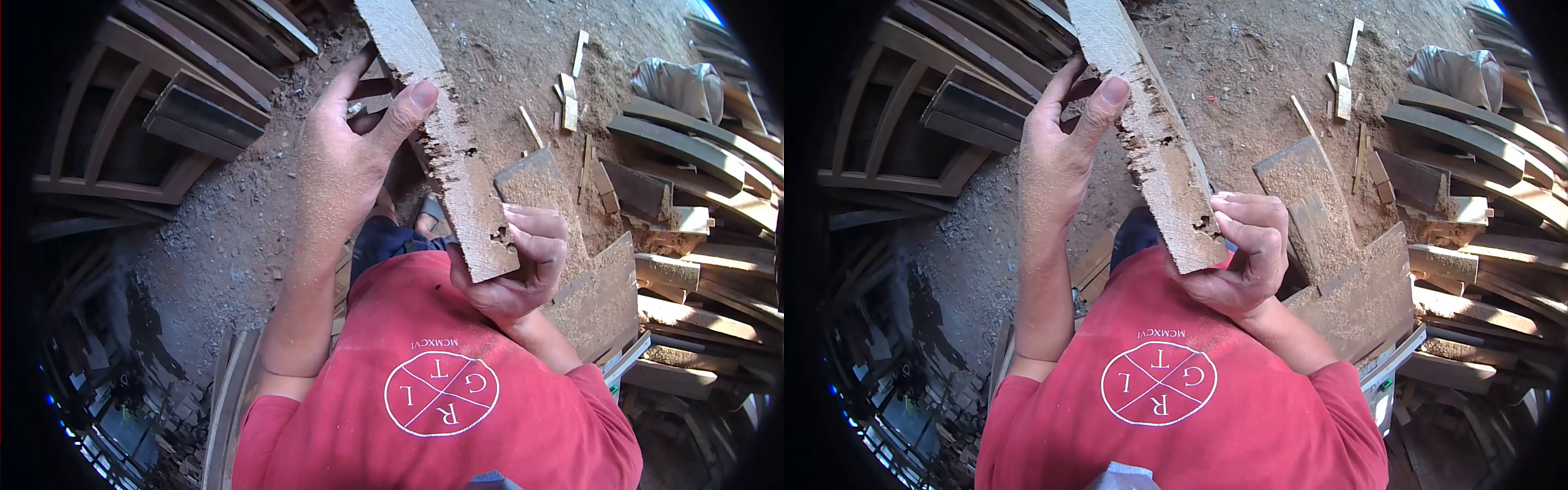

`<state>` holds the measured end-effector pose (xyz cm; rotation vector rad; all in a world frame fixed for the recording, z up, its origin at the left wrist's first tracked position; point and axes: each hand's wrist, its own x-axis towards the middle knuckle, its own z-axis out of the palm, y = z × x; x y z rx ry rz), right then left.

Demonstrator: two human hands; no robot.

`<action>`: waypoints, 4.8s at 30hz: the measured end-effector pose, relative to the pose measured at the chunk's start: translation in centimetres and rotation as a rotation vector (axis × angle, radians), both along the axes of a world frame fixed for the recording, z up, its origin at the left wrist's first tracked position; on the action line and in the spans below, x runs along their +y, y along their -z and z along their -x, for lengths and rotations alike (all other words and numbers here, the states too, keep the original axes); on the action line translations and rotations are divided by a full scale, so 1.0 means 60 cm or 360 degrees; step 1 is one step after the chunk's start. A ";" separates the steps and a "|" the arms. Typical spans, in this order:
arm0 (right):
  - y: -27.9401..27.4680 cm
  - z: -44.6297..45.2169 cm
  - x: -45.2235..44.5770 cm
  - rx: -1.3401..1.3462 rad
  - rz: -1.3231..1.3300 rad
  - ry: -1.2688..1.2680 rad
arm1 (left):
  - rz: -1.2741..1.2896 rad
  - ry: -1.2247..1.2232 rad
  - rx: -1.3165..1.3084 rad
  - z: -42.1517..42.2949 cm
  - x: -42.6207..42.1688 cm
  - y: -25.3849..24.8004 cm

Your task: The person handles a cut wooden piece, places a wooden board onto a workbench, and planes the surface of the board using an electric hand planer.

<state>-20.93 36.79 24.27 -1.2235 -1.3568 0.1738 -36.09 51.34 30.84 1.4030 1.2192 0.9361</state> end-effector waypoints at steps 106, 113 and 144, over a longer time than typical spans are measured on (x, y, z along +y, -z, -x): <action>0.665 1.062 -0.843 0.1652 -0.0763 0.4461 | -0.0503 0.1361 -0.0035 -0.067 0.771 -0.134; 0.820 1.175 -0.444 0.3103 0.0141 0.2704 | -0.1093 0.2315 -0.0214 -0.117 0.491 -0.203; 0.573 0.849 -0.579 0.2396 0.1907 0.1774 | 0.0577 0.2012 0.2312 0.607 0.180 0.778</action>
